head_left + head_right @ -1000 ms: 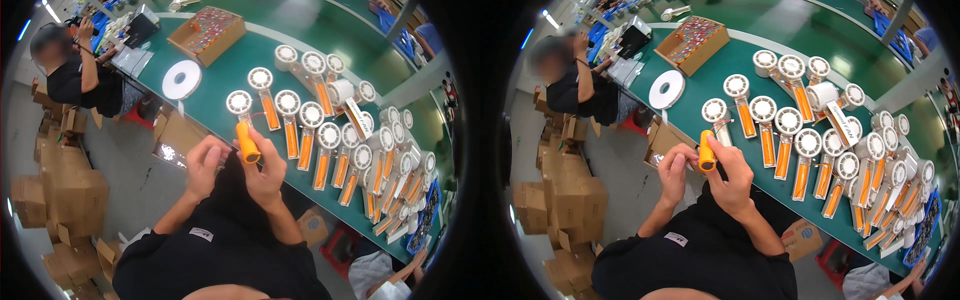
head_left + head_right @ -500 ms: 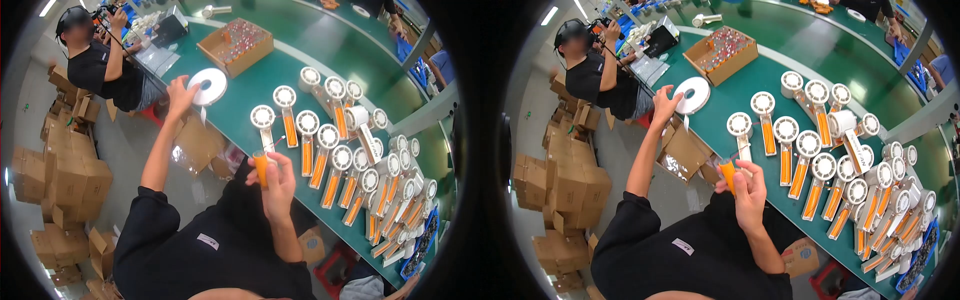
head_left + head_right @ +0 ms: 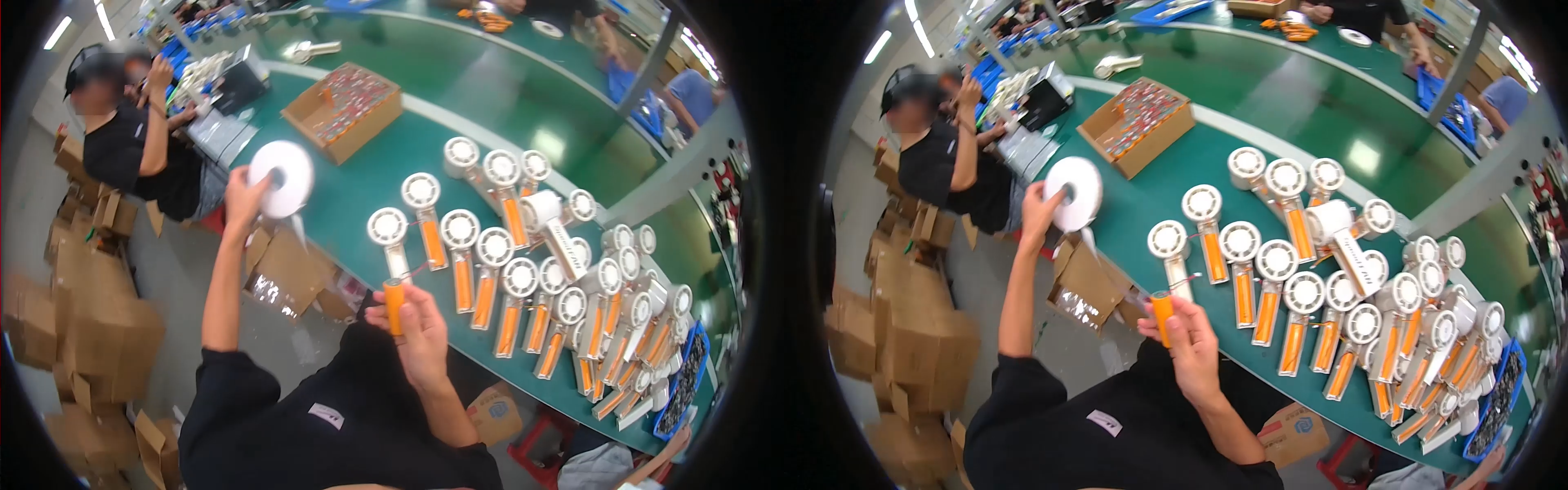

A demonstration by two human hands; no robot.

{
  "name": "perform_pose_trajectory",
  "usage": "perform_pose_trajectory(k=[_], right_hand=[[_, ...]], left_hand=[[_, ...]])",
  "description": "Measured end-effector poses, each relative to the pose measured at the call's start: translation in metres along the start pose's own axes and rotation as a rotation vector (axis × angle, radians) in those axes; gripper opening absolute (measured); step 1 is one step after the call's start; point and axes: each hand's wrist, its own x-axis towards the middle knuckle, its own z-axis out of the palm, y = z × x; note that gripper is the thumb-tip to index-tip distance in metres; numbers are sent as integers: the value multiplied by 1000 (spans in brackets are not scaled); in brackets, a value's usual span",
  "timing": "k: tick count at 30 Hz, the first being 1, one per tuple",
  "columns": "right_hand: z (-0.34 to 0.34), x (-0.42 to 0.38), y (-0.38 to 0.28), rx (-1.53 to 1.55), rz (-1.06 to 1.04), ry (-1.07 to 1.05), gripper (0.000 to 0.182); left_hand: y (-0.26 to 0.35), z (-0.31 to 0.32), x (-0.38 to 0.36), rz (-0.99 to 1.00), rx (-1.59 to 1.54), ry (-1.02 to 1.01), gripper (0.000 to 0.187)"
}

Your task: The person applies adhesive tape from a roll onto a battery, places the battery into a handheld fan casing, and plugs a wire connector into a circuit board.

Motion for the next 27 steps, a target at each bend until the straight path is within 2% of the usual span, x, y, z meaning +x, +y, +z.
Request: perform_pose_trajectory(k=[2,4,8,11,14,15,19,23,27], right_hand=[[0,3,-3,25,32,-45,32],[4,4,-5,27,9,-62,28],[7,9,-14,59,-39,-58,22],[5,11,-22,60,-93,-54,25],[7,16,-44,-114,-152,-69,29],[10,16,-57,-125,-128,-76,36],[14,23,-100,-120,-111,-204,46],[34,28,-130,-142,-57,-252,42],[52,42,-137,-304,-115,-264,42]], left_hand=[[-4,-6,-20,-44,-414,-51,46],[23,-18,-47,-230,-574,-99,44],[38,-17,-85,-219,-849,-212,37],[54,-12,-106,-208,-909,-227,39],[83,-9,-119,-190,-1068,-226,43],[93,-10,-122,-184,-1120,-222,43],[124,-14,-135,-140,-1262,-219,44],[150,-21,-146,-72,-1287,-180,42],[159,-39,-151,-13,-1267,-98,43]])
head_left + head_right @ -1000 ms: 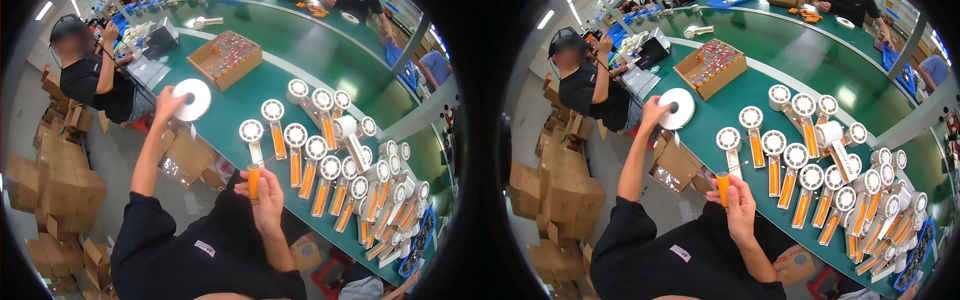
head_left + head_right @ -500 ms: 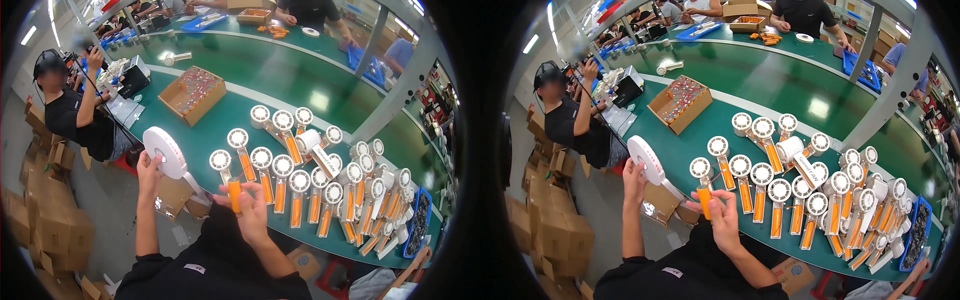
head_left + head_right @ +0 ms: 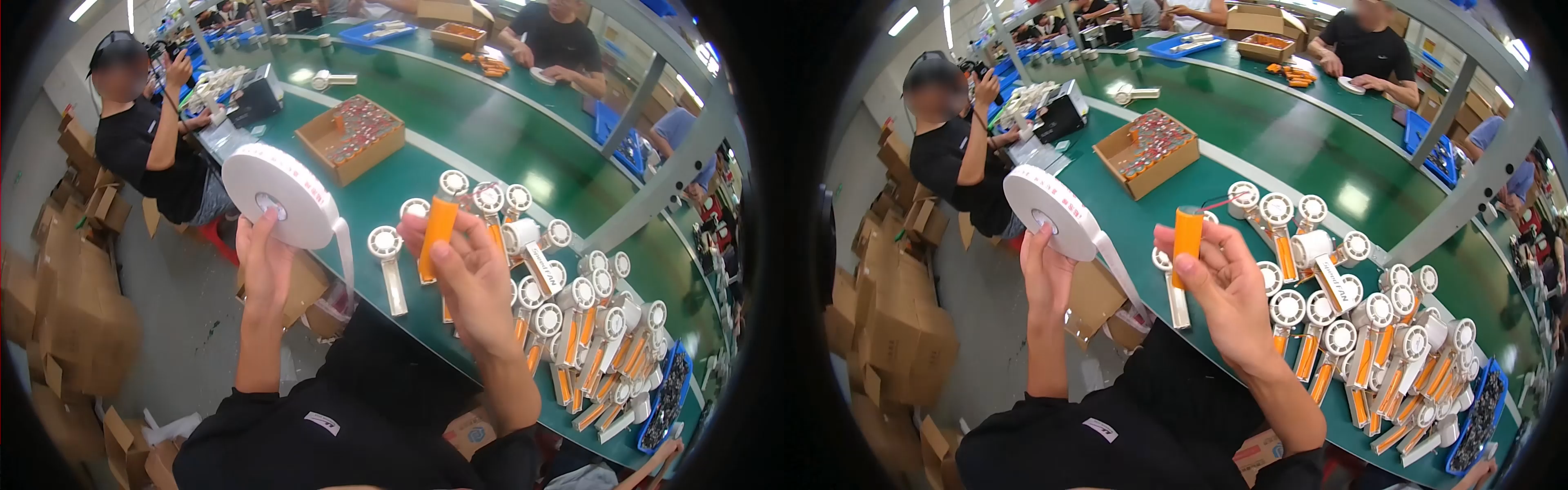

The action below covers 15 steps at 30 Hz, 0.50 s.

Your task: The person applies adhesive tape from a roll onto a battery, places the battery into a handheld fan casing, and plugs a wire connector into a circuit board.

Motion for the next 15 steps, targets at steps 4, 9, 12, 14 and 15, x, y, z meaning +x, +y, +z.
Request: perform_pose_trajectory(k=[4,9,12,14,15], right_hand=[[13,13,-1,-104,-19,-88,40],[26,20,3,-104,14,-174,40],[26,23,14,-151,-54,-169,45],[26,24,21,-162,-105,-133,46],[25,23,24,-168,-129,-110,47]], left_hand=[[12,0,-8,74,-3,54,45],[14,5,-18,66,16,139,46],[9,10,-21,57,26,139,46],[7,13,-22,47,26,133,47],[6,14,-22,42,25,132,47]])
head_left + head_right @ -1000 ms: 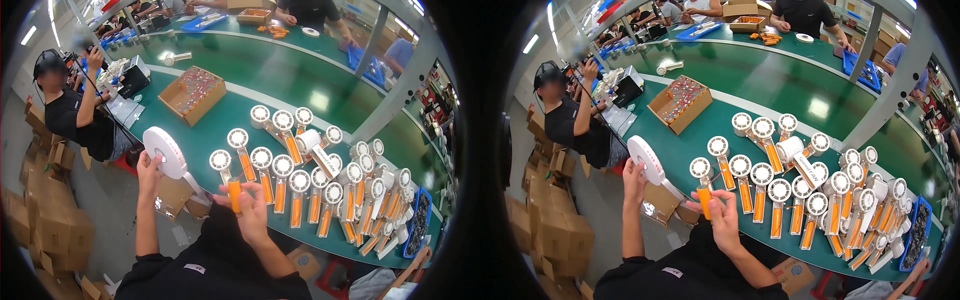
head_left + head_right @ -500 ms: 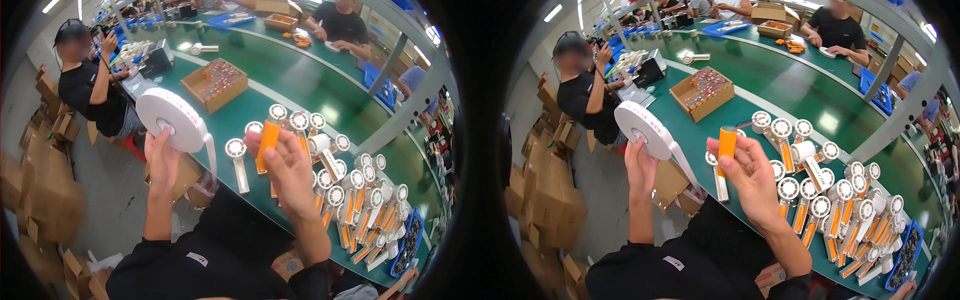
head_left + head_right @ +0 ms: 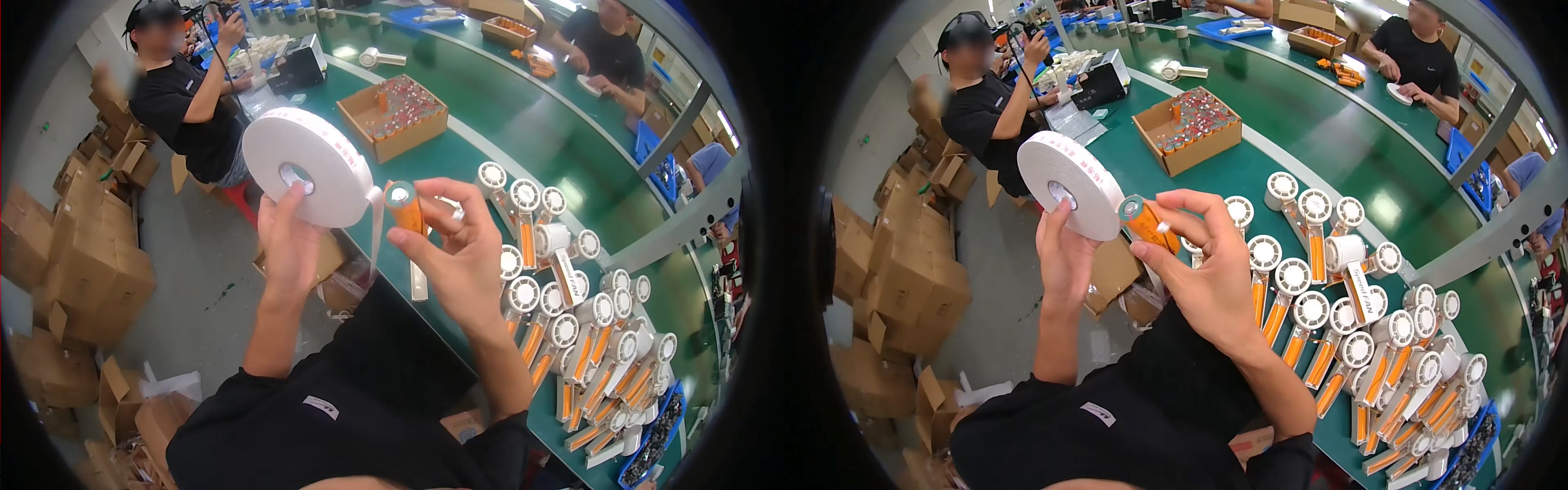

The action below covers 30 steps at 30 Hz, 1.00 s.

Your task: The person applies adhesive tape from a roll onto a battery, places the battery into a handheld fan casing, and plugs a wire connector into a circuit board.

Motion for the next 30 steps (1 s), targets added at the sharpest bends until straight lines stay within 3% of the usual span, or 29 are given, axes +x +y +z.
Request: perform_pose_trajectory(k=[6,9,15,24,30], right_hand=[[-7,6,5,10,14,11,36],[-12,9,15,-135,-139,20,37],[-8,8,12,121,23,-47,37],[-6,7,11,75,163,-63,31],[-9,5,28,-198,416,-388,31]], left_hand=[[-3,11,1,-7,2,-21,46],[-5,16,3,-13,-21,-4,45],[-12,15,5,-36,-50,-4,46],[-12,14,10,-138,-212,2,46],[-3,6,26,-139,-356,11,41]])
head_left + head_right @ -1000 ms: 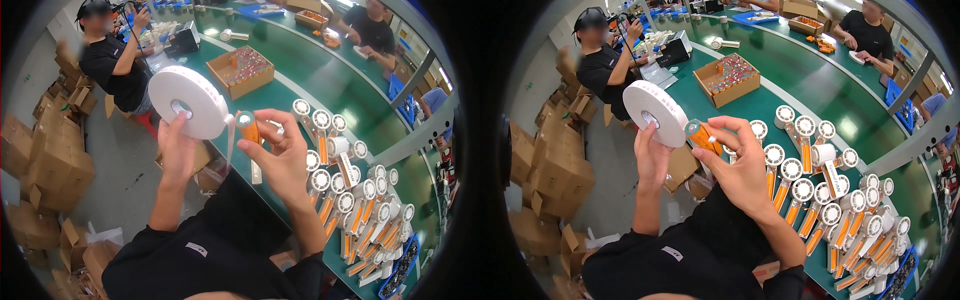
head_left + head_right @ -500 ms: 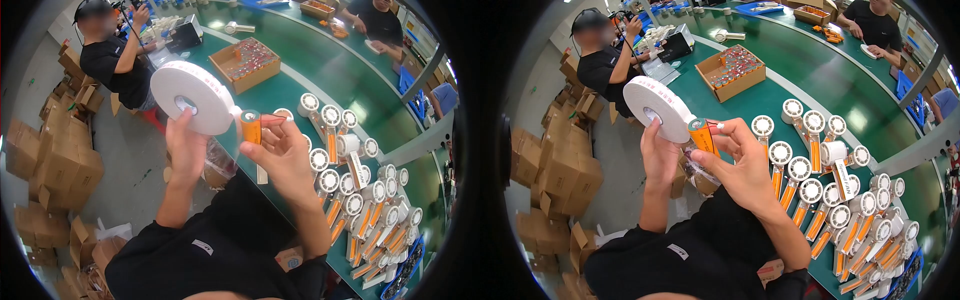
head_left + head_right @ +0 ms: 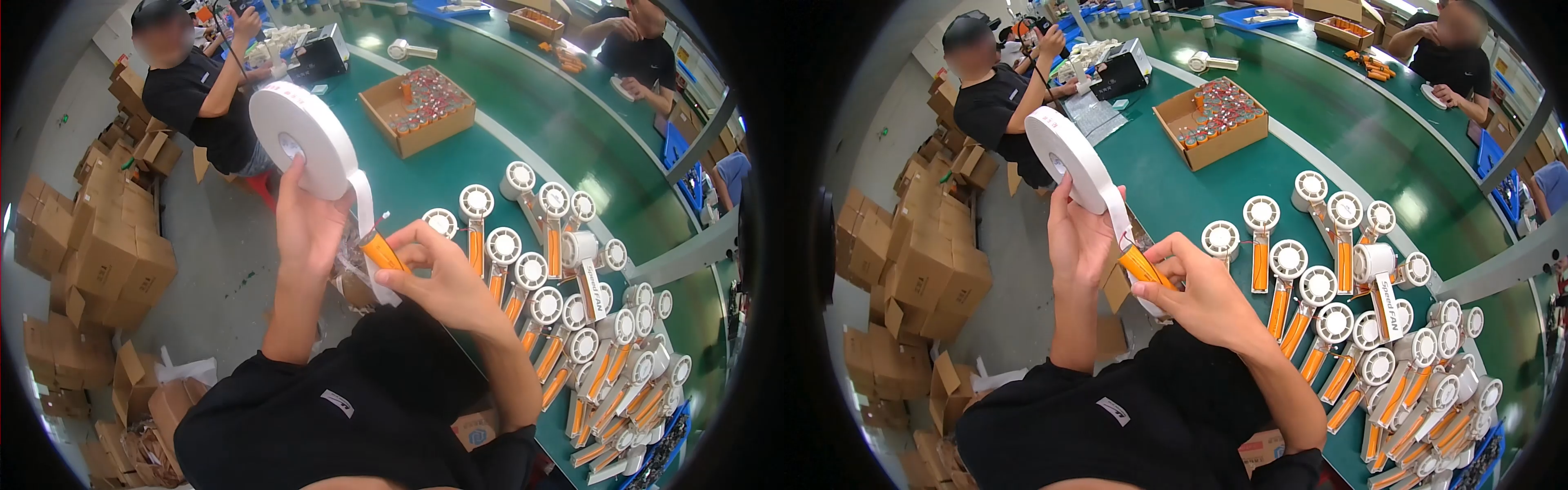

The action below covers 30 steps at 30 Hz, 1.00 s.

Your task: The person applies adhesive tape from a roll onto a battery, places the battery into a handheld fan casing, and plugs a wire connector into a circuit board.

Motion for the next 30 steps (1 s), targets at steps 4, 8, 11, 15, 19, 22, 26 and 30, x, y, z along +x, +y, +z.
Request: perform_pose_trajectory(k=[4,8,11,15,19,22,26,30], right_hand=[[-4,10,15,-141,-404,342,32],[-12,0,-4,182,-377,486,37],[-14,-3,-9,139,-436,547,39],[-16,-1,-4,51,-430,564,39],[-17,0,-1,-33,-461,569,38],[-18,3,1,-61,-464,583,37],[-17,4,1,-38,-456,585,36],[-17,5,2,-75,-500,606,36]], left_hand=[[-3,-7,-5,-7,71,12,43],[-17,-7,-17,2,241,-14,46],[-24,-4,-23,-2,305,-46,46],[-29,3,-25,14,337,-62,45],[-32,4,-27,6,338,-88,45],[-31,5,-26,4,336,-83,46],[-31,4,-28,-4,359,-91,46],[-30,5,-27,-2,352,-109,47]])
